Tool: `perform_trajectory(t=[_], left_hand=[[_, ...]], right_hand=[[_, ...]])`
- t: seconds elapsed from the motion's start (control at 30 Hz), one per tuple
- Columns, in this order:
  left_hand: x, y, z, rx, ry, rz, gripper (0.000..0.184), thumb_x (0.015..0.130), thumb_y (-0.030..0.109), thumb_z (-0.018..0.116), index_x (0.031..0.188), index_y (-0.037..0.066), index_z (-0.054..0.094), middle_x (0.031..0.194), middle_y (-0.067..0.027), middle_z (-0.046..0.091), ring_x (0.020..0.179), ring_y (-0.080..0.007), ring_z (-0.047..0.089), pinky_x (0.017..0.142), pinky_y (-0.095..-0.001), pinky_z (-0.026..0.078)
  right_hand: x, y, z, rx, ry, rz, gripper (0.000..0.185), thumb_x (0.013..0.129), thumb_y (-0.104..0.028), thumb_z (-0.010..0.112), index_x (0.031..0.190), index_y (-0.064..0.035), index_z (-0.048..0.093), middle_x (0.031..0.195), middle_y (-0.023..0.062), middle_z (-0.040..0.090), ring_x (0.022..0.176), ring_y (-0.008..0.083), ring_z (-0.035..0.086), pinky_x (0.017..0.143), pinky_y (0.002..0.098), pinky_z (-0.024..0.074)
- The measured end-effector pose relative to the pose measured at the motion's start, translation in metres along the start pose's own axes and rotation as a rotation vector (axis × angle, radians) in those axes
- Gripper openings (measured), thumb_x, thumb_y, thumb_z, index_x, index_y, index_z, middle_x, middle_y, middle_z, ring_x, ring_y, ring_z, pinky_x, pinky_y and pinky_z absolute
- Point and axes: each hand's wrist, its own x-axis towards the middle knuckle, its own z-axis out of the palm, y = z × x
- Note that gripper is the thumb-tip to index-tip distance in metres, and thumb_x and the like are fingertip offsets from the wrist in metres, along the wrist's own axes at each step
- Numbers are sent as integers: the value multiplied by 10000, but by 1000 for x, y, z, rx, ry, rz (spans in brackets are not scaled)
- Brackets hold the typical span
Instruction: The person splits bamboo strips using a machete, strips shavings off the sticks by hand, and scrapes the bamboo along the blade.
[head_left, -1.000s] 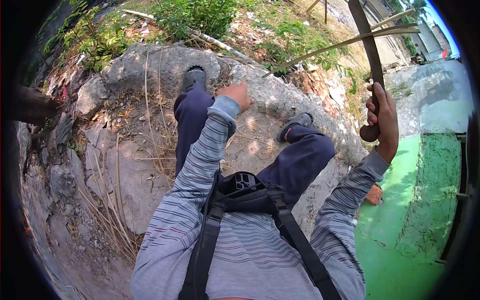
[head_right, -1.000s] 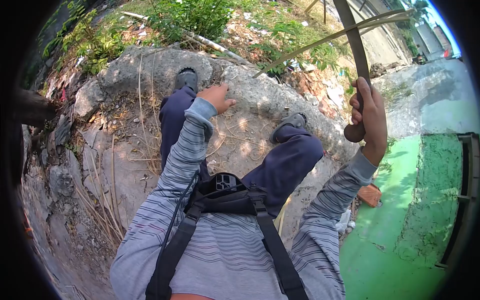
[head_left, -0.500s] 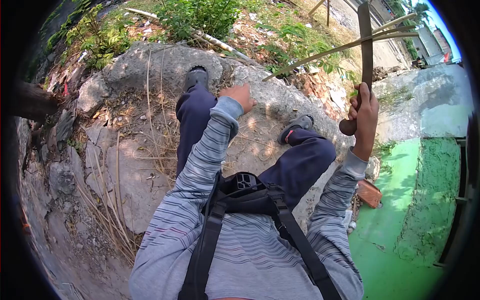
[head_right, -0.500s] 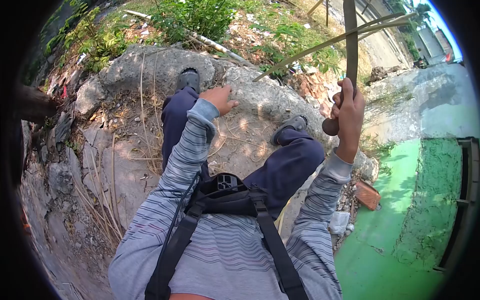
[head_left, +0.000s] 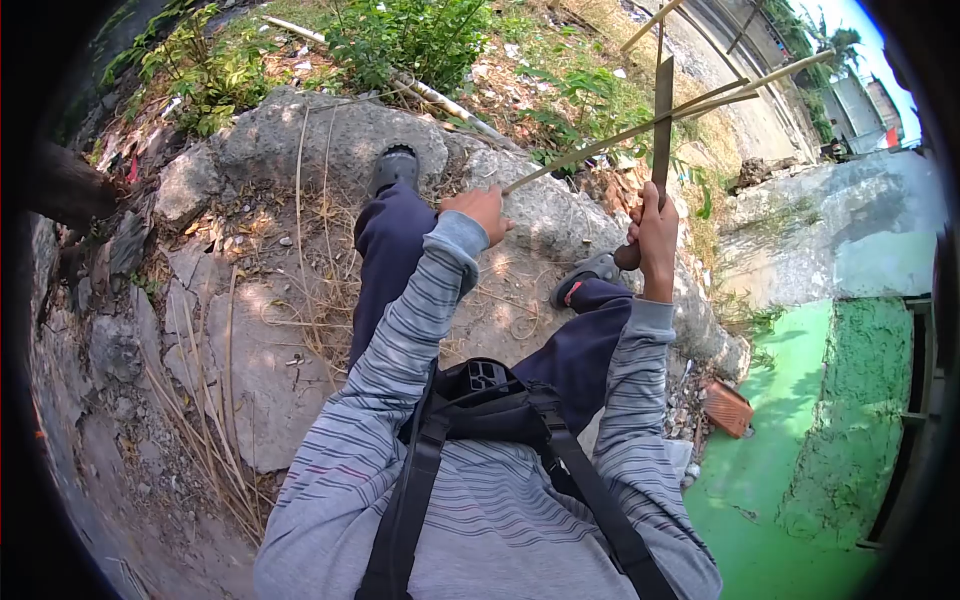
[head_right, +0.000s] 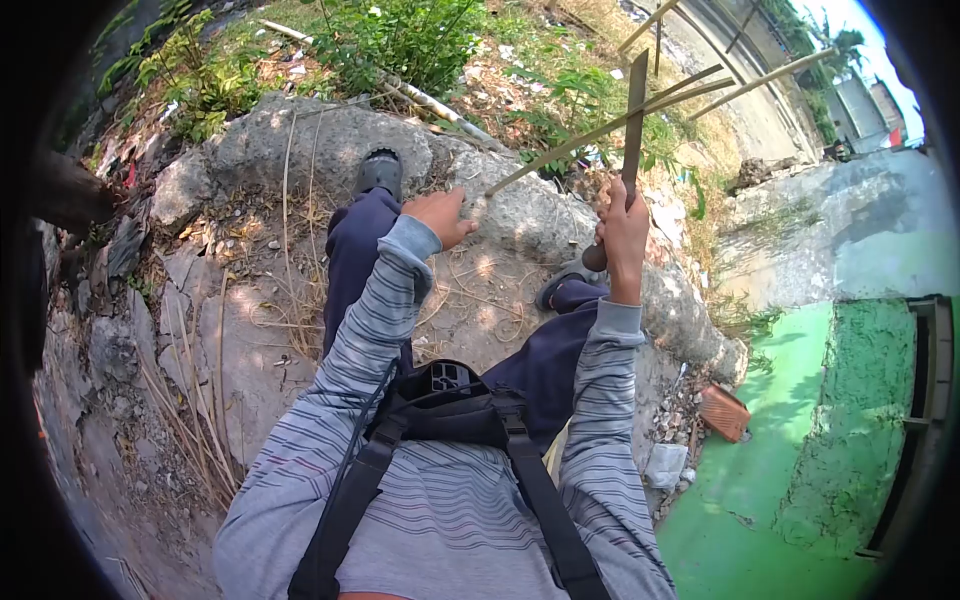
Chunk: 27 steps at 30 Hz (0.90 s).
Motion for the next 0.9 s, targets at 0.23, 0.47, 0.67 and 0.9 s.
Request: perform_trajectory(t=[0.23,0.47,0.67,0.9], left_hand=[[2,0,8,-20,-50,-8,601,967,506,609,1378,81,497,1277,-187,647,1202,-392,616,995,-526,489],[4,2,6,-13,-73,-24,594,969,515,604,1376,96,499,1272,-185,650,1202,-399,616,992,-540,487],[1,-2,3,30,-14,-4,609,958,531,615,1352,79,509,1238,-199,660,1163,-413,634,955,-538,511],[-2,-5,2,-35,-42,-3,616,958,523,613,1362,71,502,1230,-202,664,1145,-412,642,950,-535,514]], right_hand=[[-32,-89,-54,18,89,-129,391,1039,-413,574,1024,-22,573,642,-22,463,443,49,396,405,232,331],[-34,-114,-59,-75,38,-103,366,1050,-394,539,1078,-30,551,644,-34,438,441,47,397,409,230,339],[1,3,15,-94,-31,7,319,1061,-359,531,980,-51,554,611,-44,461,439,56,418,401,240,342],[-29,-80,-32,26,99,-156,379,1042,-402,561,1051,-23,567,656,-11,463,451,61,402,417,234,334]])
